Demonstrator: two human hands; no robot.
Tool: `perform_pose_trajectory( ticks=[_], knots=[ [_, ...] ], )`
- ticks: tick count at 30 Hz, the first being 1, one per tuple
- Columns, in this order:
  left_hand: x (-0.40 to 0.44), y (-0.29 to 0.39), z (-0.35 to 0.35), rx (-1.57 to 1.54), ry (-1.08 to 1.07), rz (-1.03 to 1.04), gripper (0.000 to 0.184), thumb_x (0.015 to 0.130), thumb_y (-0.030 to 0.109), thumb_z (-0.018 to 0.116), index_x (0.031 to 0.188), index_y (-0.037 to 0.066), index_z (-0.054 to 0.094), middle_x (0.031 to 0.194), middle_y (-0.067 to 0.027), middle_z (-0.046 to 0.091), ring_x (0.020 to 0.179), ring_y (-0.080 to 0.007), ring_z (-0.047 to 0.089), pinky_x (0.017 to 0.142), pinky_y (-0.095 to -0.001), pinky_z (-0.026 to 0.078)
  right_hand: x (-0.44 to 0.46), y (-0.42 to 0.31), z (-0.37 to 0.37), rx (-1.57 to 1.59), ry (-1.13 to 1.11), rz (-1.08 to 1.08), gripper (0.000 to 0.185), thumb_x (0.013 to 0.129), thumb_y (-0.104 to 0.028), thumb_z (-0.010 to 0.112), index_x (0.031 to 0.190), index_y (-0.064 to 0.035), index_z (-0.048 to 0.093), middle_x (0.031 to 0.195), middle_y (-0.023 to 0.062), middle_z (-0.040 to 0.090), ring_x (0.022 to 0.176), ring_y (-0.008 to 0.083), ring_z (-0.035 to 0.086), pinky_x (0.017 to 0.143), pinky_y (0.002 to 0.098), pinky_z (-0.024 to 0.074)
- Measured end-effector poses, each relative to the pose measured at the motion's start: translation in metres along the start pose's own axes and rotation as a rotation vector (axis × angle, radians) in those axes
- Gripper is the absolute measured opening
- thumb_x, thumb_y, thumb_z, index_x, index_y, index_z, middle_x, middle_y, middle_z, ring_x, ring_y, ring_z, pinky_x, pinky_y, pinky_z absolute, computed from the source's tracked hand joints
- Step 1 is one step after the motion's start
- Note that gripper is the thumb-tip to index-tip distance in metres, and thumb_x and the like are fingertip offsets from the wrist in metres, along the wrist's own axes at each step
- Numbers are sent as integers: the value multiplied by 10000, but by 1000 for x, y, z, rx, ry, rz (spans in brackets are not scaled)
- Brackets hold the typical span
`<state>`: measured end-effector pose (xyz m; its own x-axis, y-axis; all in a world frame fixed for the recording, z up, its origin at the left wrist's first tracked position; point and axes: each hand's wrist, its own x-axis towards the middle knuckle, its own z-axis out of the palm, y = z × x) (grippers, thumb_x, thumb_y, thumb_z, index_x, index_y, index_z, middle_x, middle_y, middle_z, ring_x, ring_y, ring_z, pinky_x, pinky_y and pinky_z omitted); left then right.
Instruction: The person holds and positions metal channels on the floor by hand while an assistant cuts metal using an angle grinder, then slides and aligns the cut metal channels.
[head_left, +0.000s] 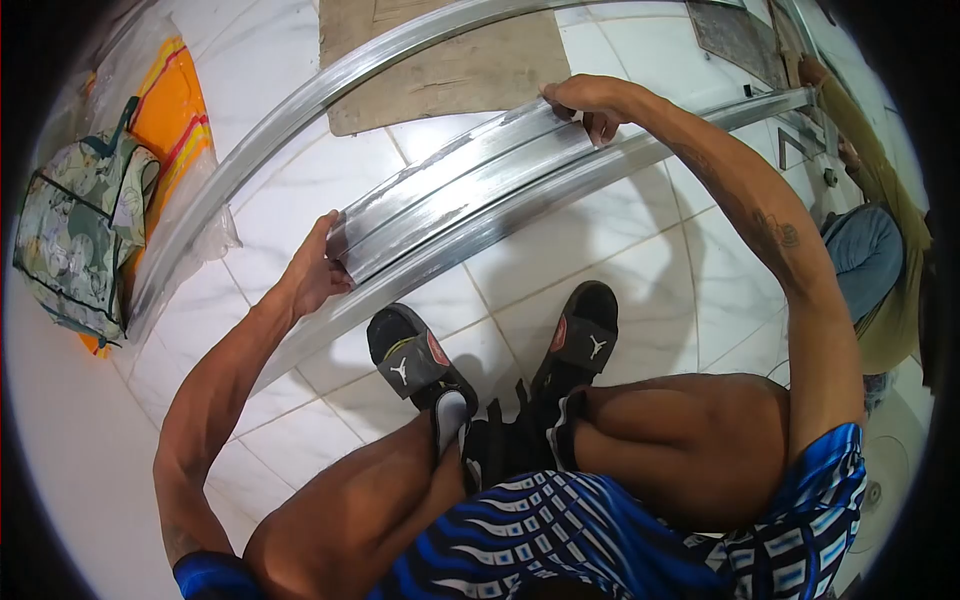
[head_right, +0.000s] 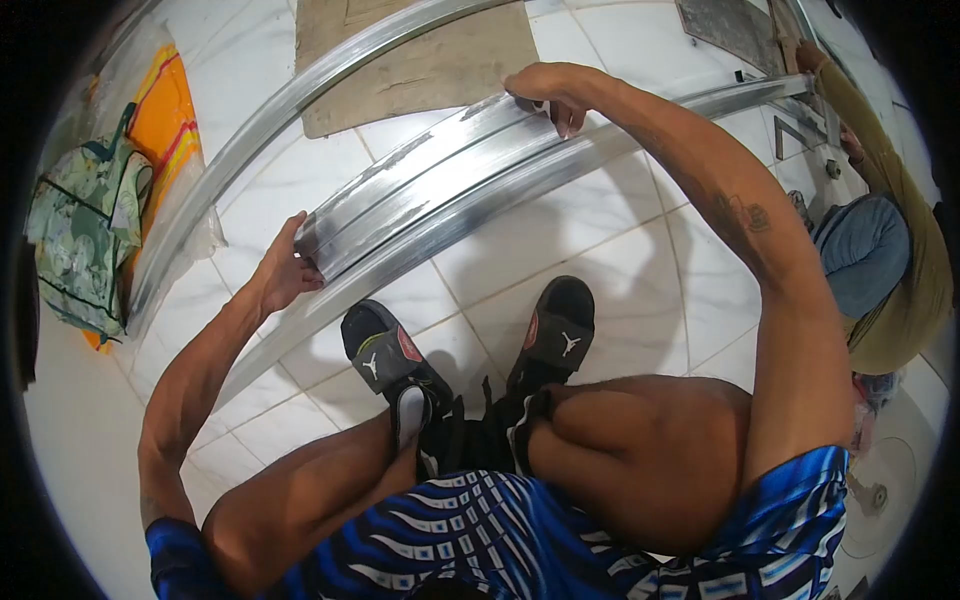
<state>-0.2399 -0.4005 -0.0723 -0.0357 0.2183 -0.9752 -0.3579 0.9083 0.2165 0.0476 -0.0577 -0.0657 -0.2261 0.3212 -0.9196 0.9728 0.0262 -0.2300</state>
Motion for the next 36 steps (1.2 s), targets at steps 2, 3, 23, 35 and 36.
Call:
perform_pose_trajectory(
  ticks=[2, 3, 23, 35, 36],
  knots=[
    [-8, 3, 9, 55, 32, 33, 1052, 829, 726, 468, 1473, -73, 238, 1365, -300, 402, 1133, -357, 481, 1050, -454, 348, -1, -2, -1, 19, 4, 2, 651, 993, -564, 298, 1034, 31, 559, 899, 268, 578, 603, 293, 607, 606, 451, 516],
    [-7, 2, 8, 57, 30, 30, 1057, 832, 723, 468, 1484, -68, 211, 1386, -312, 380, 1161, -372, 466, 1068, -465, 327, -4, -2, -1, 30, 12, 2, 644, 995, -560, 296, 1031, 29, 554, 833, 245, 571, 553, 271, 576, 584, 442, 503],
    [13, -6, -38, 121, 68, 41, 903, 879, 627, 461, 1499, 4, 254, 1485, -309, 306, 1306, -476, 399, 1106, -534, 294, 27, -8, 26, 240, 48, 16, 591, 983, -424, 387, 1319, 56, 462, 1095, 356, 577, 881, 457, 629, 821, 575, 515],
    [-2, 5, -157, 186, 325, 121, 964, 853, 671, 490, 1500, -10, 272, 1342, -272, 478, 1172, -383, 536, 1037, -498, 381, 42, -104, 84, 412, -266, -88, 357, 920, -292, 413, 967, 51, 503, 892, 229, 558, 589, 257, 493, 477, 413, 411],
    [3, 2, -179, 163, 336, 106, 968, 852, 670, 493, 1503, -9, 264, 1329, -265, 484, 1153, -370, 545, 1023, -495, 390, 45, -114, 89, 408, -301, -107, 365, 920, -294, 417, 987, 55, 500, 907, 234, 558, 608, 268, 508, 482, 419, 421]
  ],
)
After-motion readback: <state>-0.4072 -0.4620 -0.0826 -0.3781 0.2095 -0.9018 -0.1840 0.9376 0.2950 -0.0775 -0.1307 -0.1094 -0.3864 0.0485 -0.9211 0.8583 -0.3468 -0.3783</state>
